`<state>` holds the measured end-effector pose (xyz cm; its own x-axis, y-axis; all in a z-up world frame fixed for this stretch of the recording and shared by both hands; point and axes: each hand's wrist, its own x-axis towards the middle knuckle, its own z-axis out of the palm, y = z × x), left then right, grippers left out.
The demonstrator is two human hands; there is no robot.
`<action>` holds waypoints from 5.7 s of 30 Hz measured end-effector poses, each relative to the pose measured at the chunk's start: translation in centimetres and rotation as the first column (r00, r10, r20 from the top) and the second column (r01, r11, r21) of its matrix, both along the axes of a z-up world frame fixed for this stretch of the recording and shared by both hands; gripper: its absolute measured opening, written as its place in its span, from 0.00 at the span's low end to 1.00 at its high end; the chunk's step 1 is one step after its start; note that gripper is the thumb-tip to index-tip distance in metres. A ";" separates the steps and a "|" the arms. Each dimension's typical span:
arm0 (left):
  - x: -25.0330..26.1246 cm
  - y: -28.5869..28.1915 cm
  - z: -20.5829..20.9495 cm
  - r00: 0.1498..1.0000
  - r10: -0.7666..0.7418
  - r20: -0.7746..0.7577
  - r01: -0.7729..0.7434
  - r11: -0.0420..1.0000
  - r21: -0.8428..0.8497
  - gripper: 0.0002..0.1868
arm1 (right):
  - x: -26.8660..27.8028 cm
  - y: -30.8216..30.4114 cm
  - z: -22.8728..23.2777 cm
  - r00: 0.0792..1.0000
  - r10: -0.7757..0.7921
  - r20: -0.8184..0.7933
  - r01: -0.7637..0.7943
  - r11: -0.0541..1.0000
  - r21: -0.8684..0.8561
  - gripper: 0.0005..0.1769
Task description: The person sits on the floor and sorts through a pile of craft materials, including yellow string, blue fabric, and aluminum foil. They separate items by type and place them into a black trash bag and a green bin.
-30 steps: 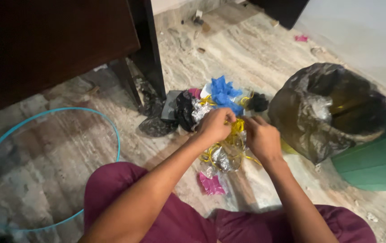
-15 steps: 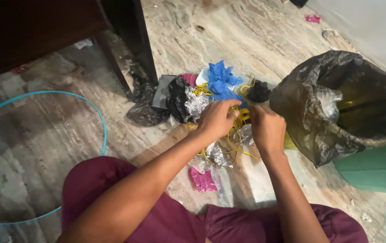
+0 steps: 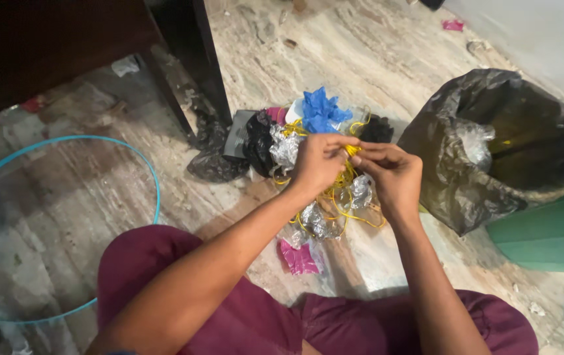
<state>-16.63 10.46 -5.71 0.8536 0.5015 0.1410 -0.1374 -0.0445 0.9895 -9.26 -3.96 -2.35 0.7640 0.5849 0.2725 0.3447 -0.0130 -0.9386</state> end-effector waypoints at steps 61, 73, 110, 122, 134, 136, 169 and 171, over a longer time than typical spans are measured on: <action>-1.9 -2.7 5.3 0.956 0.269 -0.114 -0.216 0.914 0.344 0.07 | -1.2 -4.1 1.1 0.561 0.103 0.821 0.258 0.921 -0.292 0.10; -0.1 -1.6 -4.3 0.950 0.220 -0.220 -0.119 0.911 0.394 0.08 | 2.4 -3.3 -7.4 0.788 0.021 0.615 0.250 0.903 -0.351 0.12; 0.9 -2.6 -1.5 0.983 -0.075 0.168 0.098 0.986 -0.133 0.13 | -1.2 -3.5 -0.3 0.993 -0.098 0.061 0.097 0.995 0.026 0.09; 6.8 -6.7 9.4 0.945 -0.240 0.221 0.229 0.971 0.074 0.19 | 2.2 -8.9 11.8 0.688 -0.330 0.646 0.396 0.917 0.047 0.09; 10.5 -5.5 9.4 0.999 0.012 0.045 -0.032 0.884 0.466 0.18 | 16.4 -9.8 4.0 0.733 -0.046 0.679 0.624 0.443 -0.643 0.09; 9.4 -3.2 7.5 0.998 0.051 0.031 -0.060 0.882 0.468 0.17 | 15.3 -8.8 4.7 0.674 -0.095 0.732 0.700 0.398 -0.593 0.08; 5.1 2.2 -2.2 0.970 0.189 -0.156 -0.153 0.964 0.218 0.11 | 4.1 2.4 -4.1 0.978 0.014 -0.206 -0.004 0.999 0.050 0.12; 5.4 1.9 -2.0 0.997 0.042 -0.069 -0.046 0.998 -0.053 0.12 | 3.0 1.8 -2.7 0.970 -0.010 -0.244 0.046 0.989 0.140 0.07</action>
